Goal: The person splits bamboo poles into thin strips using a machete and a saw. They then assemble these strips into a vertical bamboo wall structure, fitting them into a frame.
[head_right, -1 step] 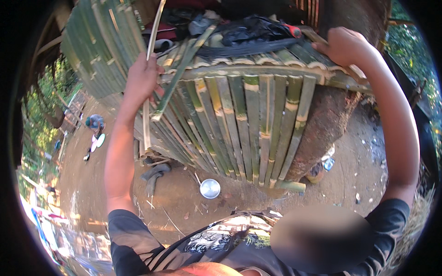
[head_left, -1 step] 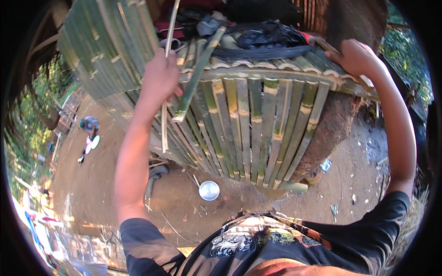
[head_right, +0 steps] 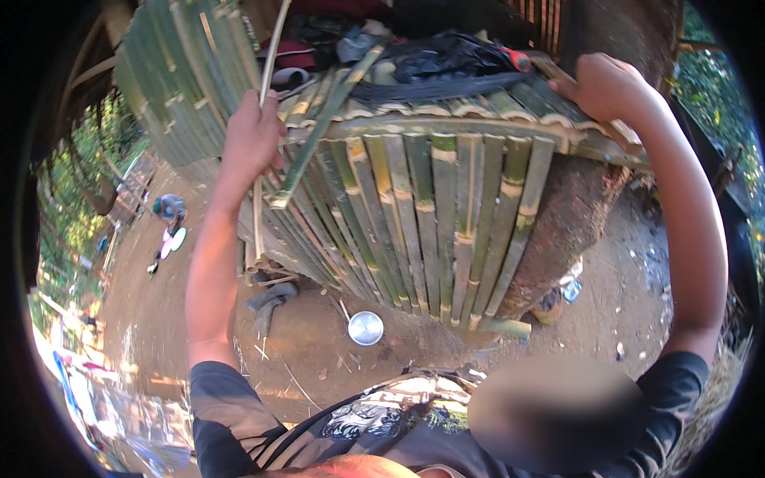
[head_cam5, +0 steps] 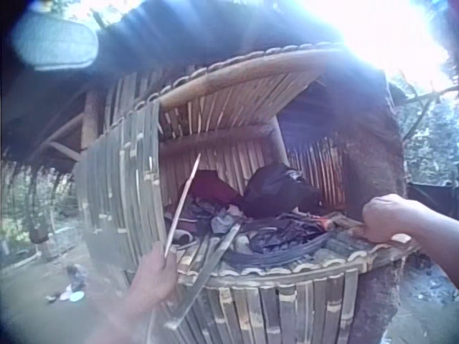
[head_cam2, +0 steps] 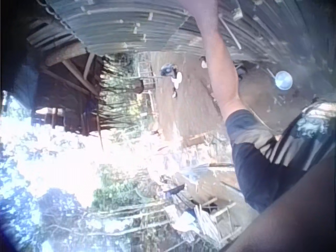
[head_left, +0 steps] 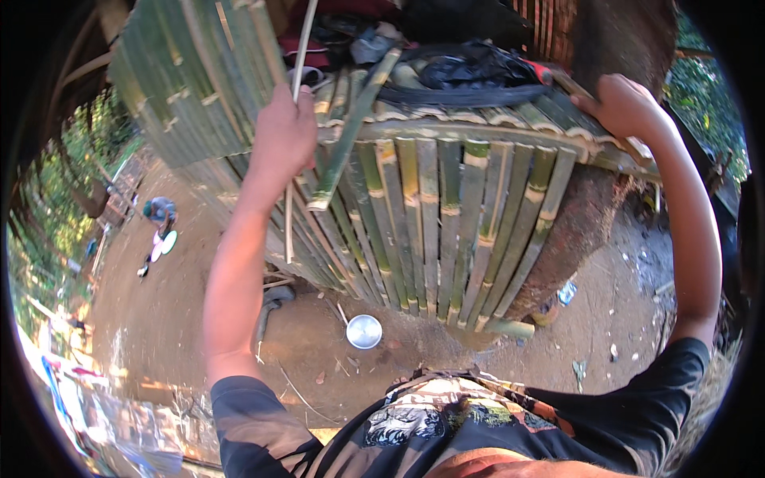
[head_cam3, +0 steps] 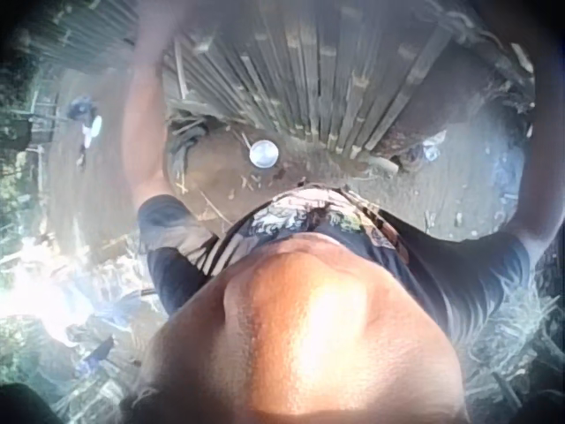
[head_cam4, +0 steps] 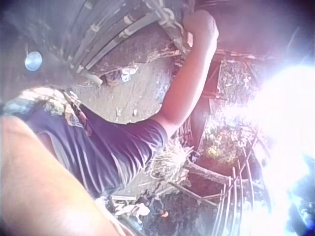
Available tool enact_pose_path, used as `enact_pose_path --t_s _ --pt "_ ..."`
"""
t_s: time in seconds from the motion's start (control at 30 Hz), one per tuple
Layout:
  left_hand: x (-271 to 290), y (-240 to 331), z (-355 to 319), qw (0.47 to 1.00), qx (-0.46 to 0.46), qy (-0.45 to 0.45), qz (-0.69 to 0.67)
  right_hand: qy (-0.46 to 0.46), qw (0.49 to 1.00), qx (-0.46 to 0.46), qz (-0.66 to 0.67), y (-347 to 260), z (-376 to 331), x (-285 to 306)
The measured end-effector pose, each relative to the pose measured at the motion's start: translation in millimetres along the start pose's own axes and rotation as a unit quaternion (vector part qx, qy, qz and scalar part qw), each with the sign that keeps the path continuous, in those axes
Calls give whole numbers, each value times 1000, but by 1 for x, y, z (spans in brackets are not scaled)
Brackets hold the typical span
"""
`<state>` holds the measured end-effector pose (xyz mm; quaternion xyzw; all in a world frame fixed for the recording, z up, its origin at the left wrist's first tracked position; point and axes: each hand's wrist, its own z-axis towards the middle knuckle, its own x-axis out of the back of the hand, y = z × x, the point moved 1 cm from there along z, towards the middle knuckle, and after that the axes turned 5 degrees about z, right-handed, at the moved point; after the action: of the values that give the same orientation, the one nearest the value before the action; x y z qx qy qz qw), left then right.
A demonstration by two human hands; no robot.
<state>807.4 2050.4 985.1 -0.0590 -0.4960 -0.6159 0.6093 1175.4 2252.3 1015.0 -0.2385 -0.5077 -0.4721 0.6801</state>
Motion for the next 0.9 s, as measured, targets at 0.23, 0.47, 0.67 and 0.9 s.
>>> enact_pose_path --t_s 0.23,0.47,0.67,0.9 --pt "6 -17 -30 974 -83 212 19 161 916 159 330 -104 -21 40" --pt "-17 -8 9 937 -175 295 -61 301 830 319 344 -247 5 26" --pt "4 8 61 912 -266 285 -127 113 699 263 655 -282 84 95" --pt "29 -38 73 952 -197 117 -203 89 710 202 669 -306 94 113"
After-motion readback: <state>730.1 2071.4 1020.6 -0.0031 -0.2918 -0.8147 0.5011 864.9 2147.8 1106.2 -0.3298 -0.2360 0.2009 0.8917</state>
